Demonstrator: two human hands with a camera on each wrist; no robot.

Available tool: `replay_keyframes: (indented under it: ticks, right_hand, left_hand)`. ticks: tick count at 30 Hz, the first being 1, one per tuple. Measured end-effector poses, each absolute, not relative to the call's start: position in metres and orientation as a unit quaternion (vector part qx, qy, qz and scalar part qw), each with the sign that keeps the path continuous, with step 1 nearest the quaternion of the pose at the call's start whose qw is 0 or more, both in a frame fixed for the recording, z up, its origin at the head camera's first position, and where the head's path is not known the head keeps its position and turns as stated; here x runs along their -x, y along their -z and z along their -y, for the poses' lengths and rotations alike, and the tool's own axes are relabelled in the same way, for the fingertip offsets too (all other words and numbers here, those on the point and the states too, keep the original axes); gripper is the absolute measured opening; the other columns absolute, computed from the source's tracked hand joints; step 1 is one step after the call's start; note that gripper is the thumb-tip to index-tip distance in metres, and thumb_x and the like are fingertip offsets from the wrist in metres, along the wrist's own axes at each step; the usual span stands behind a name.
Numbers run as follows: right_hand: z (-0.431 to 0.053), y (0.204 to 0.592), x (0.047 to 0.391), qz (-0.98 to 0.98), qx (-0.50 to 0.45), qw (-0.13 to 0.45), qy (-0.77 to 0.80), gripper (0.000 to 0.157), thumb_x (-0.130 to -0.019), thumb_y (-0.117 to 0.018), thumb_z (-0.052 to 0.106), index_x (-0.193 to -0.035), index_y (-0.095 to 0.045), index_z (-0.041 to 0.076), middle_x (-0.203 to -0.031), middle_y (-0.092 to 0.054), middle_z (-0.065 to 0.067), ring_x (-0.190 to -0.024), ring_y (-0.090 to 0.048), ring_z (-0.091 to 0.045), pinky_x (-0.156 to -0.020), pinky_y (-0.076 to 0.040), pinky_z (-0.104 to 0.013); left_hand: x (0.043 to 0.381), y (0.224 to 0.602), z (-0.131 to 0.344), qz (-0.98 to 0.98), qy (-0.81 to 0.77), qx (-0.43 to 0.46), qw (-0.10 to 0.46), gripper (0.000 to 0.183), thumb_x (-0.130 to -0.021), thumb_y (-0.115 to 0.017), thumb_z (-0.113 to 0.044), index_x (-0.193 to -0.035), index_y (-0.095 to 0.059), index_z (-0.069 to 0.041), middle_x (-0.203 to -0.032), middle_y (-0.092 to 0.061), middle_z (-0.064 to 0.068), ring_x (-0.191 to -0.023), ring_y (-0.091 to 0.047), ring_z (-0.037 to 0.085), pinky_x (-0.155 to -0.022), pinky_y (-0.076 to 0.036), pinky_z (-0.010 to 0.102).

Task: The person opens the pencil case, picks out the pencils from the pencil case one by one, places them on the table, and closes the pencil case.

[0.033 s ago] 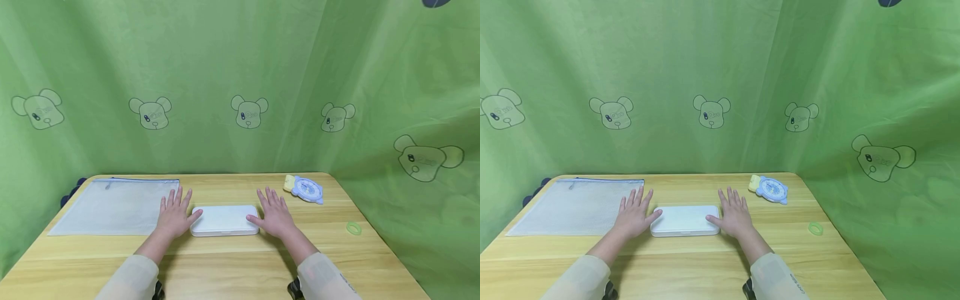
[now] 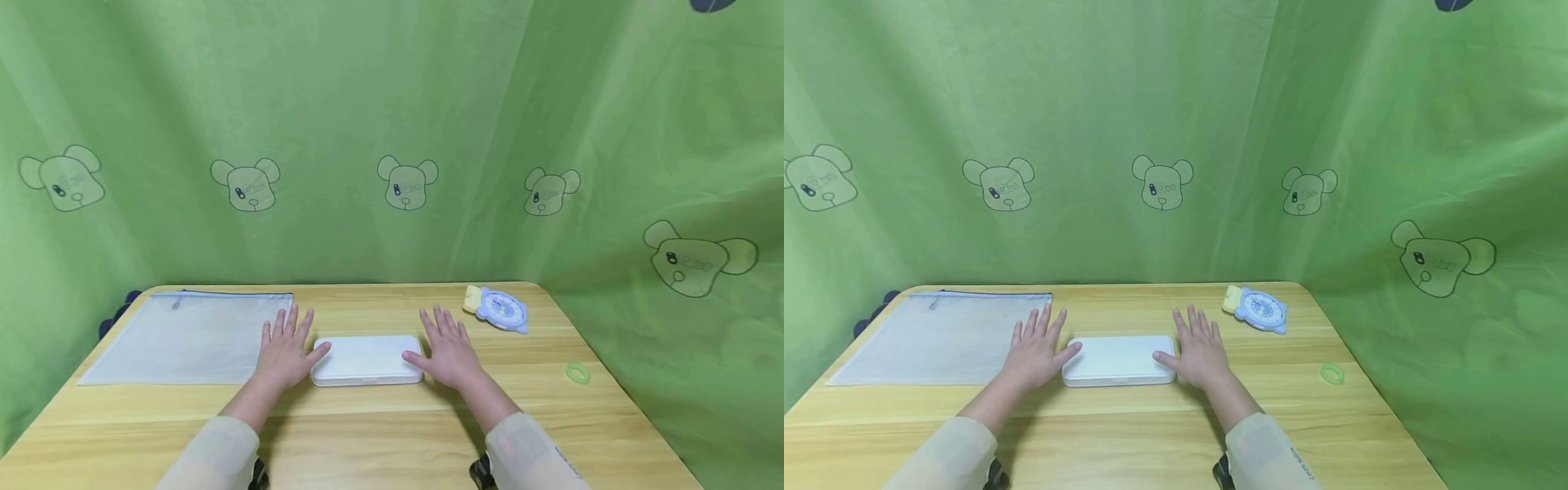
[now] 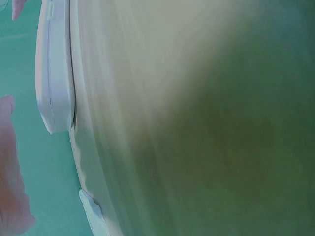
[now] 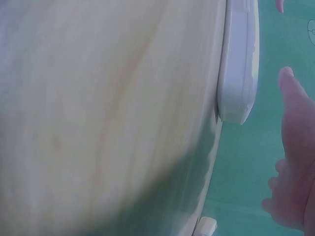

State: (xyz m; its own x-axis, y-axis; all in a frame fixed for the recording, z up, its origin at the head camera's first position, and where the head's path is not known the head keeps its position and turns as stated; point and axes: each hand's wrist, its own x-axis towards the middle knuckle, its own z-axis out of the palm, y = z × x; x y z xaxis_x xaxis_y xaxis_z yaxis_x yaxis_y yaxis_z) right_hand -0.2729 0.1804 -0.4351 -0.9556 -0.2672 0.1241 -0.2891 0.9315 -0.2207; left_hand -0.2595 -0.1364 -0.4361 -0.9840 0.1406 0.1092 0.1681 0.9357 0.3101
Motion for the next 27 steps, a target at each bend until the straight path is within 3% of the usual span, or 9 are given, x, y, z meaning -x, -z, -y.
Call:
replay_keyframes:
  ticks: [9, 13, 17, 22, 27]
  right_hand:
    - [-0.181, 0.438, 0.273, 0.974, -0.145, 0.013, -0.175, 0.097, -0.088, -0.057, 0.065, -0.158, -0.013, 0.014, -0.164, -0.008, -0.018, -0.15, -0.014, -0.041, -0.122, -0.017, -0.06]
    - [-0.181, 0.44, 0.272, 0.955, -0.147, -0.028, -0.256, 0.1, -0.083, -0.069, 0.057, -0.158, -0.018, 0.014, -0.164, -0.014, -0.018, -0.147, -0.023, -0.044, -0.117, -0.025, -0.063]
    - [-0.181, 0.446, 0.272, 0.938, -0.15, -0.05, -0.308, 0.104, -0.076, -0.08, 0.05, -0.155, -0.026, 0.012, -0.161, -0.025, -0.019, -0.146, -0.028, -0.043, -0.118, -0.026, -0.061]
    - [-0.181, 0.455, 0.273, 0.925, -0.147, -0.063, -0.345, 0.103, -0.071, -0.085, 0.044, -0.152, -0.033, 0.008, -0.156, -0.035, -0.02, -0.144, -0.033, -0.039, -0.12, -0.028, -0.055]
    - [-0.182, 0.46, 0.275, 0.915, -0.136, -0.074, -0.373, 0.099, -0.071, -0.087, 0.039, -0.15, -0.037, 0.008, -0.153, -0.039, -0.02, -0.141, -0.038, -0.038, -0.118, -0.031, -0.053]
  left_hand:
    - [0.258, 0.443, 0.14, 0.975, 0.201, 0.09, 0.027, 0.089, -0.094, -0.047, -0.062, -0.158, -0.012, -0.009, -0.164, 0.0, 0.021, -0.151, 0.0, 0.044, -0.122, -0.004, 0.064]
    - [0.253, 0.451, 0.14, 0.948, 0.303, 0.098, -0.005, 0.102, -0.088, -0.063, -0.056, -0.157, -0.01, -0.004, -0.163, -0.006, 0.024, -0.15, -0.008, 0.045, -0.122, -0.011, 0.062]
    - [0.249, 0.46, 0.138, 0.911, 0.4, 0.094, -0.033, 0.113, -0.078, -0.079, -0.045, -0.155, -0.012, 0.003, -0.16, -0.017, 0.027, -0.147, -0.019, 0.046, -0.121, -0.019, 0.059]
    - [0.246, 0.469, 0.134, 0.886, 0.453, 0.087, -0.038, 0.109, -0.072, -0.085, -0.033, -0.151, -0.022, 0.008, -0.154, -0.031, 0.031, -0.143, -0.03, 0.047, -0.12, -0.025, 0.058]
    - [0.247, 0.475, 0.132, 0.877, 0.472, 0.085, -0.029, 0.106, -0.071, -0.086, -0.026, -0.15, -0.025, 0.009, -0.152, -0.035, 0.03, -0.142, -0.033, 0.045, -0.12, -0.027, 0.056]
